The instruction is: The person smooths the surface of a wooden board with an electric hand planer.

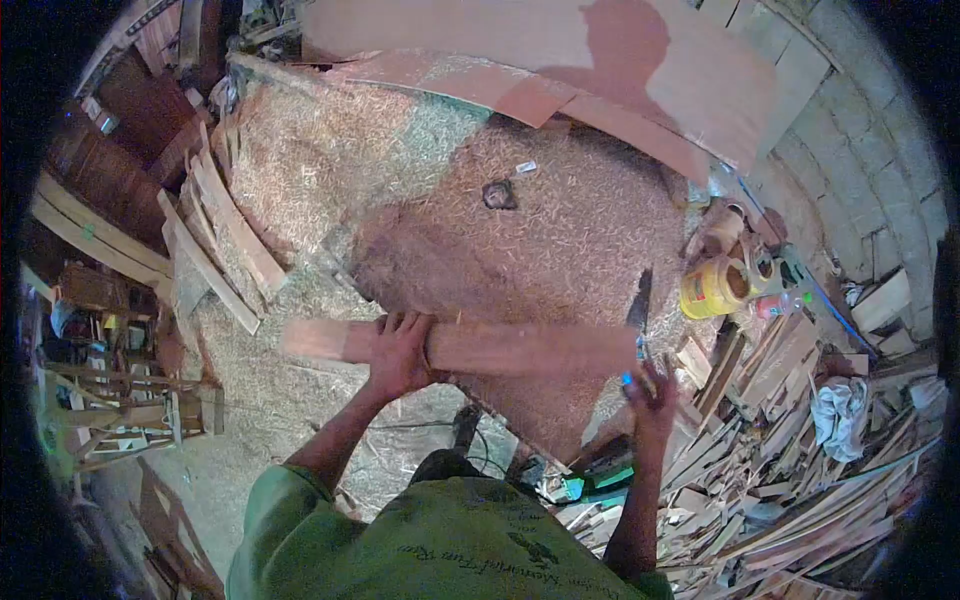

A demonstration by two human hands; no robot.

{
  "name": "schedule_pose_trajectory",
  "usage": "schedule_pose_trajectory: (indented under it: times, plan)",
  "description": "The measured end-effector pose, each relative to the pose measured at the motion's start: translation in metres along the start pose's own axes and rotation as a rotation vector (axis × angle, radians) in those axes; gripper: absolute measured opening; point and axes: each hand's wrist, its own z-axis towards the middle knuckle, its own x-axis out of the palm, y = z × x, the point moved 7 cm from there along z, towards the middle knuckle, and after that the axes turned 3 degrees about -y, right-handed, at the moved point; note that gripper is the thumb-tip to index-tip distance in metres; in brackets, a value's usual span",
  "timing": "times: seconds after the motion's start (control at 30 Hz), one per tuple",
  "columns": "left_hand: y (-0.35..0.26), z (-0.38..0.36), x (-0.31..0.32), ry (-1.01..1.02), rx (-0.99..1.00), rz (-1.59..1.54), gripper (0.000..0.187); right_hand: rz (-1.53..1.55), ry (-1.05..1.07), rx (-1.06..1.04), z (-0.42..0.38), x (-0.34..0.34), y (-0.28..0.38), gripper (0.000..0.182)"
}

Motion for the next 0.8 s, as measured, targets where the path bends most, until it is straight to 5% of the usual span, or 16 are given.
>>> schedule_pose_trajectory:
  times: [0.07, 0.2, 0.3, 0.47, 0.6, 0.73, 0.8]
  plan:
    - [0.003, 0.001, -0.008, -0.051, -0.134, -0.084, 0.102, 0.095, -0.180, 0.001, -0.001, 0.002, 0.024, 0.071]
    - [0.036, 0.006, 0.010, -0.154, -0.395, -0.575, 0.098, -0.238, 0.047, 0.096, -0.019, 0.025, -0.060, 0.056]
    - [0.018, 0.016, 0.013, -0.160, -0.612, -1.124, 0.090, -0.335, 0.331, 0.209, -0.080, 0.052, -0.163, 0.063]
    - [0.012, 0.025, 0.030, -0.346, -0.836, -1.411, 0.083, -0.348, 0.257, 0.458, -0.159, 0.073, -0.218, 0.064]
    - [0.042, 0.017, 0.106, -0.378, -0.862, -1.576, 0.086, -0.271, 0.417, 0.351, -0.177, 0.049, -0.275, 0.061]
    - [0.044, -0.024, 0.164, -0.243, -1.007, -1.606, 0.083, 0.051, 0.055, 0.648, -0.139, 0.047, -0.199, 0.051]
    - [0.020, -0.045, 0.152, -0.173, -1.125, -1.513, 0.081, -0.227, 0.200, 0.313, -0.121, 0.021, -0.253, 0.046]
